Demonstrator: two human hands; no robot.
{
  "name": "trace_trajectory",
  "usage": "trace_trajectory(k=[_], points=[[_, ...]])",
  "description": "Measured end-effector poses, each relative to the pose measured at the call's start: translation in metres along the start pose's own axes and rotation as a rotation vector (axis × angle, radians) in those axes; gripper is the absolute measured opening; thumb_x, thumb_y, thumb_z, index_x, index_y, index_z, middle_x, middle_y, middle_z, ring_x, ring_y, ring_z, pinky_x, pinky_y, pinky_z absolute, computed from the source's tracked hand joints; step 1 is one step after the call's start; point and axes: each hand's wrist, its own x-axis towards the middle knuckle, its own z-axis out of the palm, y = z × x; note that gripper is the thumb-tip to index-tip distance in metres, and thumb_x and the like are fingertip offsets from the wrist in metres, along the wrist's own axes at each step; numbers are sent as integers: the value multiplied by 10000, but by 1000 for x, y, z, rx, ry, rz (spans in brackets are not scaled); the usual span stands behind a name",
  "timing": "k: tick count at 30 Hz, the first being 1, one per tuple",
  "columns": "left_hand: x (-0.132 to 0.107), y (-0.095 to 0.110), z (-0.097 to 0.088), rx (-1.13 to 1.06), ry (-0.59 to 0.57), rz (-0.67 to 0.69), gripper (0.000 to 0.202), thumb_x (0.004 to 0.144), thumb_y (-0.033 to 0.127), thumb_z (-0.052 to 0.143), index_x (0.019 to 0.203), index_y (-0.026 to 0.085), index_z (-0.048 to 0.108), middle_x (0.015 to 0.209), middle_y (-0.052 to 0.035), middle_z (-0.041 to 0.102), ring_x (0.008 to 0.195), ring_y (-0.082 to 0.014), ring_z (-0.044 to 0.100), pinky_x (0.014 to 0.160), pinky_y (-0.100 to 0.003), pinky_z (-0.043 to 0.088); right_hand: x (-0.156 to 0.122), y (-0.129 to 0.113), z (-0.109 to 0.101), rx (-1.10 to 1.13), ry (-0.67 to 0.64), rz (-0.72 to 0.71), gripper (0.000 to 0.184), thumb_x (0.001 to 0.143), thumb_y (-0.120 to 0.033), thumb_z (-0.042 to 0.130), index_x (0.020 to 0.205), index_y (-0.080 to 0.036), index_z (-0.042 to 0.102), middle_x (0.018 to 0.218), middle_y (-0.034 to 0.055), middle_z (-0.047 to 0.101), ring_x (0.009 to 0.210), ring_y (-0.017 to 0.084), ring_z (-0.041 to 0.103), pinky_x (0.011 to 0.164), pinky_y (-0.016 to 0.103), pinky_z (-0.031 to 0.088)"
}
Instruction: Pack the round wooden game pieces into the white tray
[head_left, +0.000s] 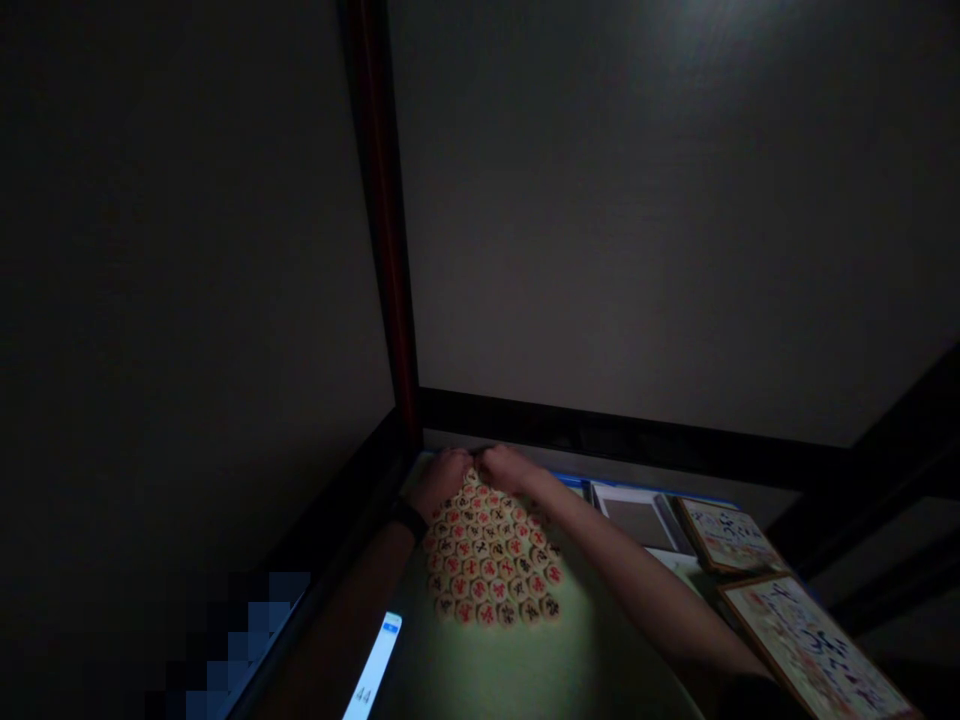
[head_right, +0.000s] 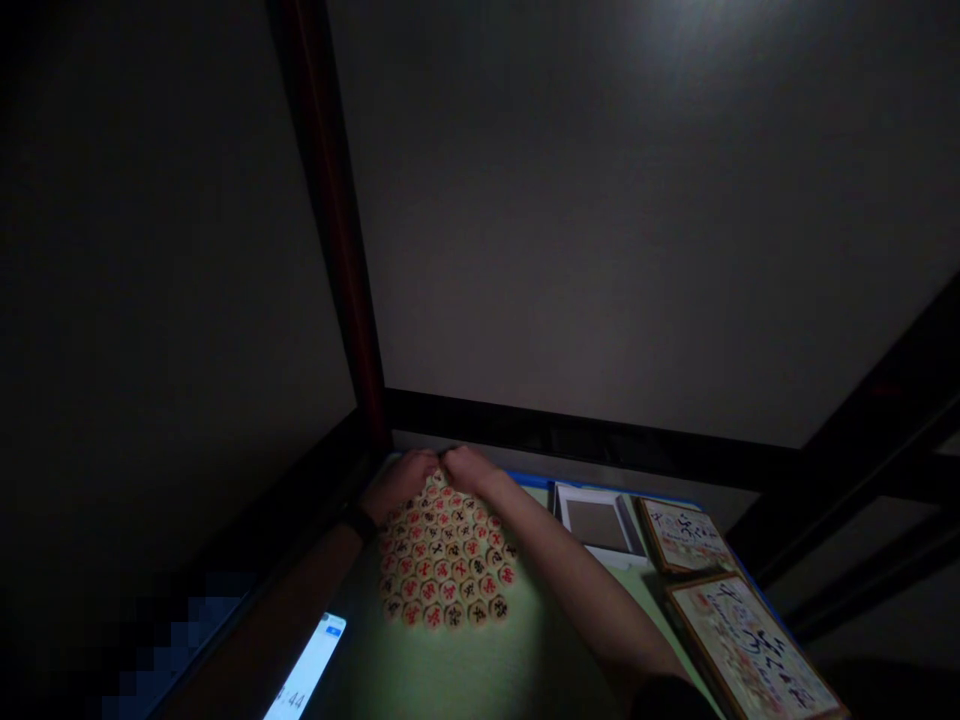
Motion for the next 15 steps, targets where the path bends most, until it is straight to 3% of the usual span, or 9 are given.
trace_trajectory(k=[7,15], points=[[-5,0,-8,13,-24,16,270,869,114,493,907,222,738,979,-41,703,949,-169,622,883,-242,449,2,15,2,139,17,-20,350,740,-9,573,944,-189,793,951,27,785,899,162,718,794,199,479],[-5,2,-8,46,-27,-35,284,894,128,486,945,215,752,1000,-67,697,985,-190,638,867,-243,452,-1,17,2,106,-9,35,308,751,-20,587,843,-218,806,861,6,789,843,152,727,764,192,482]])
